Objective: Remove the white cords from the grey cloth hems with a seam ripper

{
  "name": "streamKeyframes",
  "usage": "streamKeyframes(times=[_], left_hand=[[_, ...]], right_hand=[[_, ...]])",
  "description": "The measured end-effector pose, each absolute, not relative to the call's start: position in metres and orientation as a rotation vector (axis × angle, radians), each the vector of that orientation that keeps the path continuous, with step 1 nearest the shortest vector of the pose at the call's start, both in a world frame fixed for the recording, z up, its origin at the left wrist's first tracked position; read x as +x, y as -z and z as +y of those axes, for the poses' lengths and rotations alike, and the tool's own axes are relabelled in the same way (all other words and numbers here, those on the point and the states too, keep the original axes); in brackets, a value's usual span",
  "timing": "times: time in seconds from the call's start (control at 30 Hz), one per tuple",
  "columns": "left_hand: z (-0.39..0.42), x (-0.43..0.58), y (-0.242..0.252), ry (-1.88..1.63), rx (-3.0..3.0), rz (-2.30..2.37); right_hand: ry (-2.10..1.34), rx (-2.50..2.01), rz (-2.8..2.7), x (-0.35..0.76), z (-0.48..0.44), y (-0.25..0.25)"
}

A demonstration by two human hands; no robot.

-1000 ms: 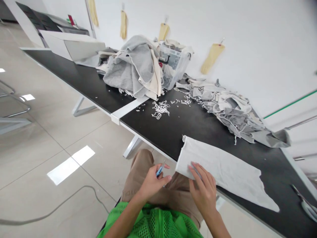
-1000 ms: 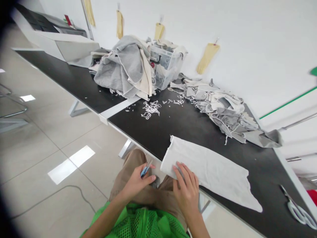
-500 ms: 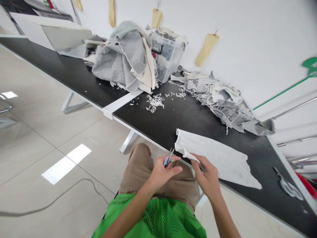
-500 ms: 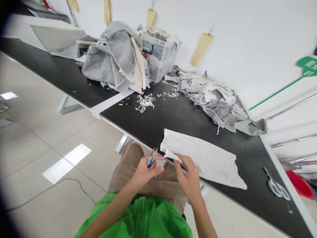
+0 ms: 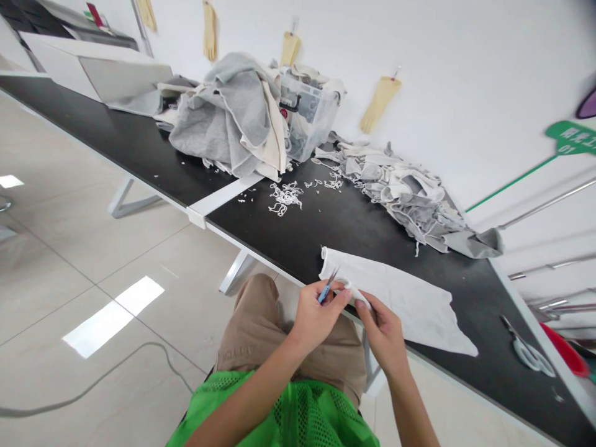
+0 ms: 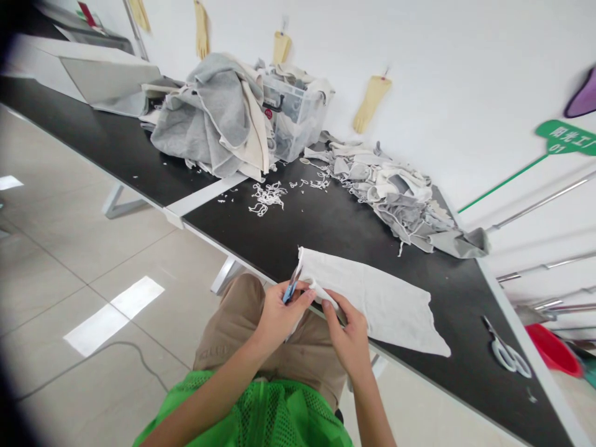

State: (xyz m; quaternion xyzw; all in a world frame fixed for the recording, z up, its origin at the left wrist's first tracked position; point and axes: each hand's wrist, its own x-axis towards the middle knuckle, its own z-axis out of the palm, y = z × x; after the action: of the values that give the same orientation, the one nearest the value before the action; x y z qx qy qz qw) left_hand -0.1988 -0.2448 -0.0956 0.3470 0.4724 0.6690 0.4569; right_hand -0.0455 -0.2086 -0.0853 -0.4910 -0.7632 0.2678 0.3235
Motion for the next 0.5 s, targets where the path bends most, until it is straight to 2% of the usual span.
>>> streamKeyframes(times=[0.1, 0.3, 0.5], left_hand=[[-0.243, -0.197, 0.093, -1.668, 0.868, 1.170], [-0.246, -0.190, 0.081, -1.673, 0.882, 1.179], [-0.252, -0.182, 0.075, -1.660, 0.885, 1.153]], right_hand=[[-0.599, -1.264, -2.029, -0.047, -0.210, 0.084], [-0.126, -1.020, -1.947, -0.059, -0.221, 0.081], [-0.134, -1.095, -1.890, -0.062, -0.227, 0.083]])
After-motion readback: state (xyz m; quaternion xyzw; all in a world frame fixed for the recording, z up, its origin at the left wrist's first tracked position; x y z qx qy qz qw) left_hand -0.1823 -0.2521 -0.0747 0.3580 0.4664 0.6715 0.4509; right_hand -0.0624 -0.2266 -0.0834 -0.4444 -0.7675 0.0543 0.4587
